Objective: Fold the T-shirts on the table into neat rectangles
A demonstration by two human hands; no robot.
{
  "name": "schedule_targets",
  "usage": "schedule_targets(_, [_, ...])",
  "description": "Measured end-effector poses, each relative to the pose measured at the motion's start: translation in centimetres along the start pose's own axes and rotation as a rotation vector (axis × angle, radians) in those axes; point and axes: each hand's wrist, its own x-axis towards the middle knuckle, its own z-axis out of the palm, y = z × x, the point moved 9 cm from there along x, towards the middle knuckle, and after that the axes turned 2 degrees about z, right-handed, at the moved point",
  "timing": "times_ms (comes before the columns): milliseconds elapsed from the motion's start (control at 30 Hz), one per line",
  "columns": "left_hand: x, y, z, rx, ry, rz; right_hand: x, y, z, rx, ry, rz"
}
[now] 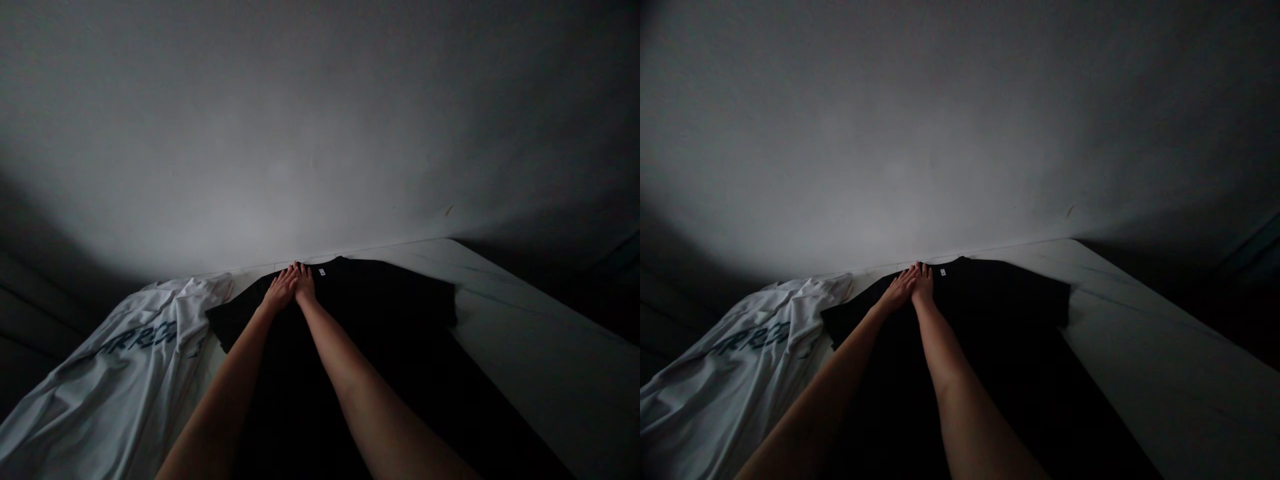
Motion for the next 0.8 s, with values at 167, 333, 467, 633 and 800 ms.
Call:
schedule_targets(167, [-2.6,-3.6,1.5,0.045,-0.013,-0.190,-0.1,0.0,-0.3,0.031,0.027,0.032])
schedule_targets(333, [-5.3,-7.2,1.6,0.074,-0.012,-0.301,-0.5,-0.2,-0.7,0.018,0.056,0.034])
schedule_targets(467, [-5.7,-7.2,1.3,0.054,-0.003,-0.298,-0.7,-0.7,-1.0,0.007,0.016,-0.039])
schedule_targets(633, [-5.7,-7.0,1.2,0.028,-0.052,-0.318,-2.9,-3.0,0.0,-0.045,-0.103,-0.214])
schedule_targets(800, [-5.2,-7.2,1.5,0.001,-0.120,-0.273,-10.5,-5.9,1.3,-0.053,-0.184,-0.430])
